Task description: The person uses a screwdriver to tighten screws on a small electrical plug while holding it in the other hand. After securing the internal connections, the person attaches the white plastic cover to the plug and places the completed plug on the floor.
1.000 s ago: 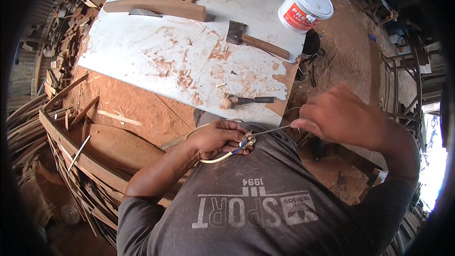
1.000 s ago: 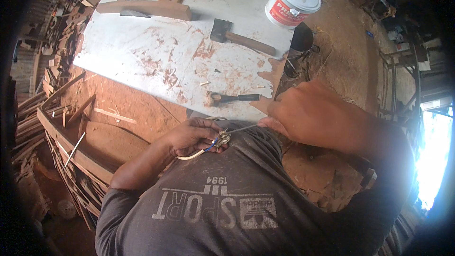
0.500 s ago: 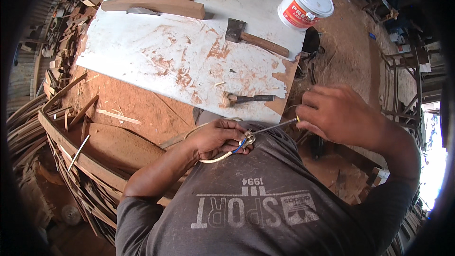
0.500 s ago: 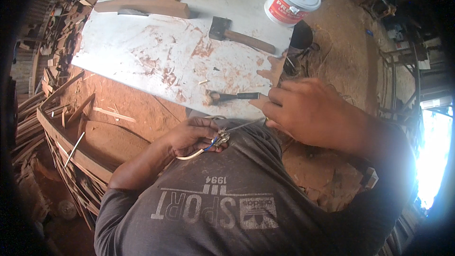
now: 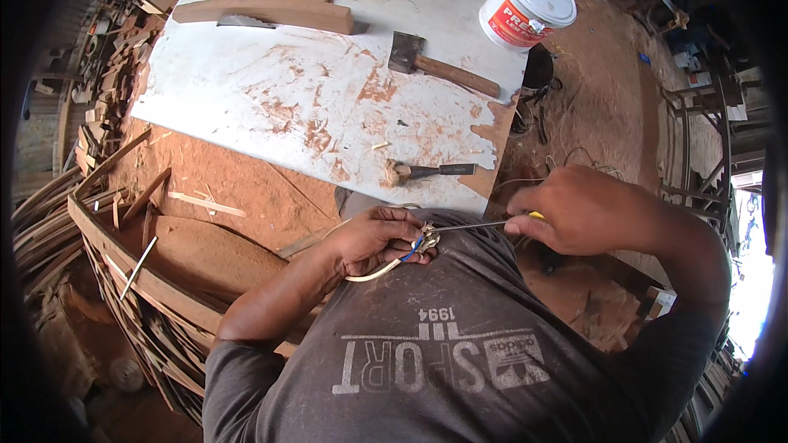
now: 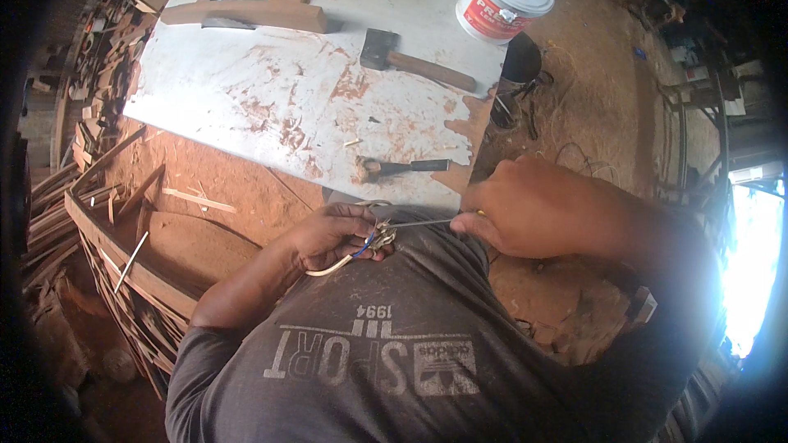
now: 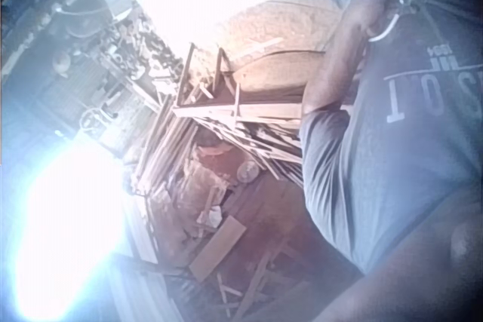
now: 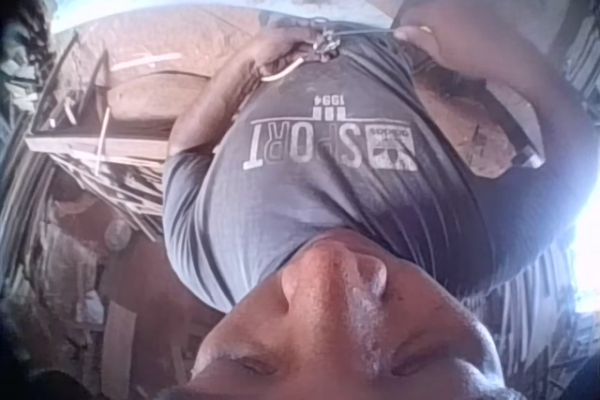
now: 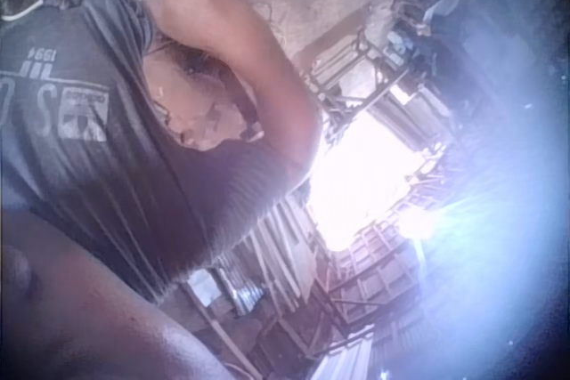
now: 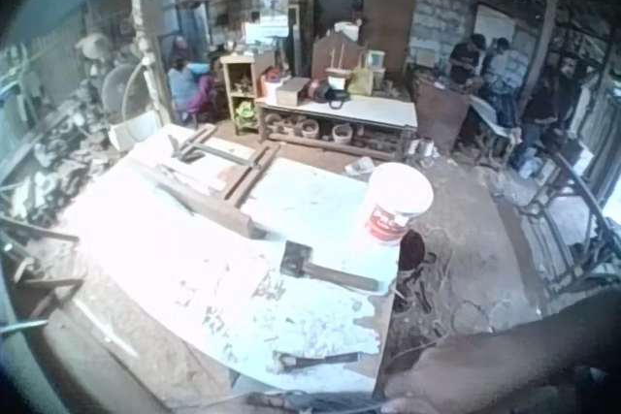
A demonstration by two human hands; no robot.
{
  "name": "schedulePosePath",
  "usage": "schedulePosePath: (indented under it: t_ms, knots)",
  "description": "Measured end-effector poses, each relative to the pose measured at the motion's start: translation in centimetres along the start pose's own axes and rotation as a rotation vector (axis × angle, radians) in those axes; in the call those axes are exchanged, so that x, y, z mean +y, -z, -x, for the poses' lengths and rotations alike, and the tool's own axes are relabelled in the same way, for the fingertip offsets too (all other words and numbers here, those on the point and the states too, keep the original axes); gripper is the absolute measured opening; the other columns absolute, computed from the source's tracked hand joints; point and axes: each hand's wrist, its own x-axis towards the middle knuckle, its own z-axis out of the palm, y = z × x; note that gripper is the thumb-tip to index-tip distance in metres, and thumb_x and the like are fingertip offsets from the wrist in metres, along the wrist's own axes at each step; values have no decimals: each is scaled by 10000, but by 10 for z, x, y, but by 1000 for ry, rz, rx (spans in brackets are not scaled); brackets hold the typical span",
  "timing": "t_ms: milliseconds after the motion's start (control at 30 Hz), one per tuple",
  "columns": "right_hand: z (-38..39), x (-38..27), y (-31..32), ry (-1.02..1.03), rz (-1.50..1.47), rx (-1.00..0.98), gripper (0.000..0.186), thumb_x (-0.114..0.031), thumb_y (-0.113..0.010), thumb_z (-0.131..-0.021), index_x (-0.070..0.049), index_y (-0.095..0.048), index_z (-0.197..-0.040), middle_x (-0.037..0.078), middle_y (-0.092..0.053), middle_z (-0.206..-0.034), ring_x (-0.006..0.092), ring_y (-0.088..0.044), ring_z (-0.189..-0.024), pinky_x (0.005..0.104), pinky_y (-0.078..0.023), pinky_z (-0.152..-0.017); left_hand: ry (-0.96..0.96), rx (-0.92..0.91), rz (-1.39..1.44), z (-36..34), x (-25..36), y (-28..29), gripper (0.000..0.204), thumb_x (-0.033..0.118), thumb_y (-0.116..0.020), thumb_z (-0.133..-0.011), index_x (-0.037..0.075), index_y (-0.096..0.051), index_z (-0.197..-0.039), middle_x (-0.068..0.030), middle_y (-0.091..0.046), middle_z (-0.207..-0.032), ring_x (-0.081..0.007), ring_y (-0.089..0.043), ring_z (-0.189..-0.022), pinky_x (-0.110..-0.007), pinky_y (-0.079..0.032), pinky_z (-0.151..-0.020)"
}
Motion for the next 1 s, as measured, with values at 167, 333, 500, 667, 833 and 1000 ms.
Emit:
schedulePosePath:
  t_ms: [167, 333, 500, 667, 833, 1000]
  knots:
    - [-1, 5, -2, 267, 171, 380, 285, -286, -639, -968, -12, -634, -888, 159, -682, -748, 341, -710, -775, 433, -556, -680, 6, 11, -9, 1, 1, -2, 209, 0, -608, -939, -117, -599, -1112, -268, -704, -1031, -325, -738, -926, -360, -638, -848]
    - [-7, -6, 11, 18, 203, -21, 204, -217, -697, -884, -20, -647, -896, 160, -678, -837, 336, -706, -847, 422, -557, -696, 1, 27, -12, 3, 1, -4, 225, 15, -616, -943, -112, -599, -1127, -271, -702, -1056, -317, -738, -943, -351, -637, -849]
    - [-9, 2, 9, 124, 12, 195, 241, -256, -659, -918, -15, -659, -900, 141, -662, -744, 316, -711, -818, 414, -553, -712, -23, 5, 5, 1, -4, 2, 233, 19, -620, -949, -111, -595, -1140, -267, -705, -1060, -313, -741, -940, -343, -638, -840]
    - [-6, 7, 0, 317, 430, 253, 222, -251, -668, -917, -30, -665, -942, 152, -665, -749, 343, -705, -828, 443, -554, -740, 7, 28, -14, 2, -1, -3, 224, 11, -616, -953, -108, -597, -1142, -258, -711, -1044, -309, -741, -944, -354, -635, -839]
    - [-9, 2, 20, -87, -154, -256, 194, -242, -654, -925, -55, -607, -948, 105, -614, -766, 280, -681, -842, 406, -521, -617, -10, 38, -60, 0, -2, -4, 229, -1, -618, -948, -116, -592, -1145, -259, -711, -1037, -320, -739, -950, -366, -634, -845]
    - [-1, 4, 3, 308, 236, 324, 205, -245, -650, -932, -40, -641, -922, 142, -651, -788, 373, -677, -776, 460, -539, -688, 5, 11, -21, 2, 2, -4, 229, -2, -615, -950, -116, -591, -1147, -267, -703, -1056, -329, -735, -962, -374, -633, -853]
